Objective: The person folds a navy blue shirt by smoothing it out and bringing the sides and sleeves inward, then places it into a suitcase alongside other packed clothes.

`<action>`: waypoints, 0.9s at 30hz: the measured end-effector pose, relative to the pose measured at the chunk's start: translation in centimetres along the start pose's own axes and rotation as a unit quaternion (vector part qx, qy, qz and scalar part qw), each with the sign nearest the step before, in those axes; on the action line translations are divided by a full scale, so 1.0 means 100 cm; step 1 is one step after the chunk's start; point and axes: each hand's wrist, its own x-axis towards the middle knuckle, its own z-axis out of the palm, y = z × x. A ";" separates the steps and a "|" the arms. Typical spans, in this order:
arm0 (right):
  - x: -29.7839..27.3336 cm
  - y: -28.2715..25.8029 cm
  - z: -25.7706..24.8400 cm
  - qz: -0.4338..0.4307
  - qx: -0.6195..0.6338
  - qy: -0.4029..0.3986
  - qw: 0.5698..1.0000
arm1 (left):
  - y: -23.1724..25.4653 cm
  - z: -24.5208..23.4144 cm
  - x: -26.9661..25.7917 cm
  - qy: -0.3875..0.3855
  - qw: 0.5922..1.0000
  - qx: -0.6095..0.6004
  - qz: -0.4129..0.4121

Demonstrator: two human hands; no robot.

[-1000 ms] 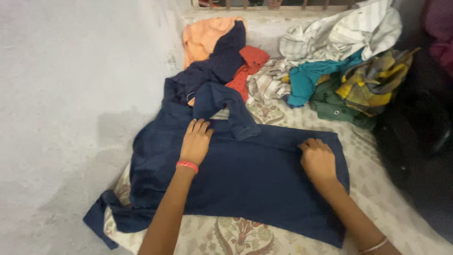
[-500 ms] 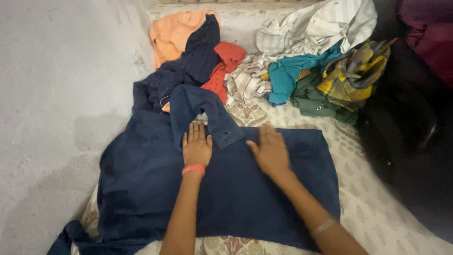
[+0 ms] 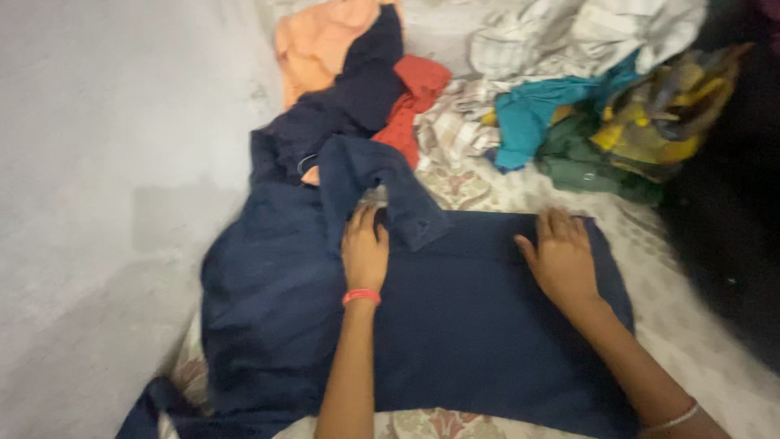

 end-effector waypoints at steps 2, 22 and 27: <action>0.022 -0.041 0.000 -0.024 0.143 -0.015 0.989 | 0.009 -0.019 0.000 0.047 0.982 -0.161 -0.088; 0.003 -0.195 -0.136 -0.522 0.485 -0.407 0.571 | -0.196 -0.096 -0.012 -0.061 0.672 -0.656 -0.338; 0.020 -0.214 -0.098 -0.224 0.605 -0.357 0.676 | -0.202 -0.126 0.004 -0.102 0.758 -0.490 -0.419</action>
